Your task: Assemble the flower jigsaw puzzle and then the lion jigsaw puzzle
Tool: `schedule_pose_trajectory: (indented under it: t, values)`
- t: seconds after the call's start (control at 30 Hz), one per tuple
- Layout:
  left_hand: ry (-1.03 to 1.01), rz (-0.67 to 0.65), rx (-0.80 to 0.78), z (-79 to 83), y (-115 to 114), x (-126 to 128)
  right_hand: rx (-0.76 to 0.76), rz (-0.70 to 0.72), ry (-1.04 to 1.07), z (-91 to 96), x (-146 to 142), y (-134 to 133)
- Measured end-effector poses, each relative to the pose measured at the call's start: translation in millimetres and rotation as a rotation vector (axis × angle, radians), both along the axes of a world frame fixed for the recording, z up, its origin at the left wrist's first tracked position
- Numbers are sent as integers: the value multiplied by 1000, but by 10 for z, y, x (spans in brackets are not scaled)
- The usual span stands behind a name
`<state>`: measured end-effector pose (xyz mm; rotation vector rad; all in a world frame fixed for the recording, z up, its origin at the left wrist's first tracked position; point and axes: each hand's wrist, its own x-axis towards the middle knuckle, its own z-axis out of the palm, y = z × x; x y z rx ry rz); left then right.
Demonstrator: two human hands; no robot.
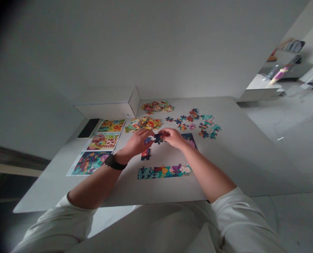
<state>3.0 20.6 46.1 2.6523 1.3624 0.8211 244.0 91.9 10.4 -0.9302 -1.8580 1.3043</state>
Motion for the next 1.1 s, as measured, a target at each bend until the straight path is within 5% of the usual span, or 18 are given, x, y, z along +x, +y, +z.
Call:
schedule_pose_trajectory:
  t: [0.27,0.63,1.1]
  values:
    - [-75,-12,-31,-85,9,62,36,-65,-14,53,59,-7]
    - [-110,23,-27,-208,19,-105,661,65,-282,71,39,-128]
    - [81,2,-234,-267,78,-461,744,49,-608,-107,-119,-162]
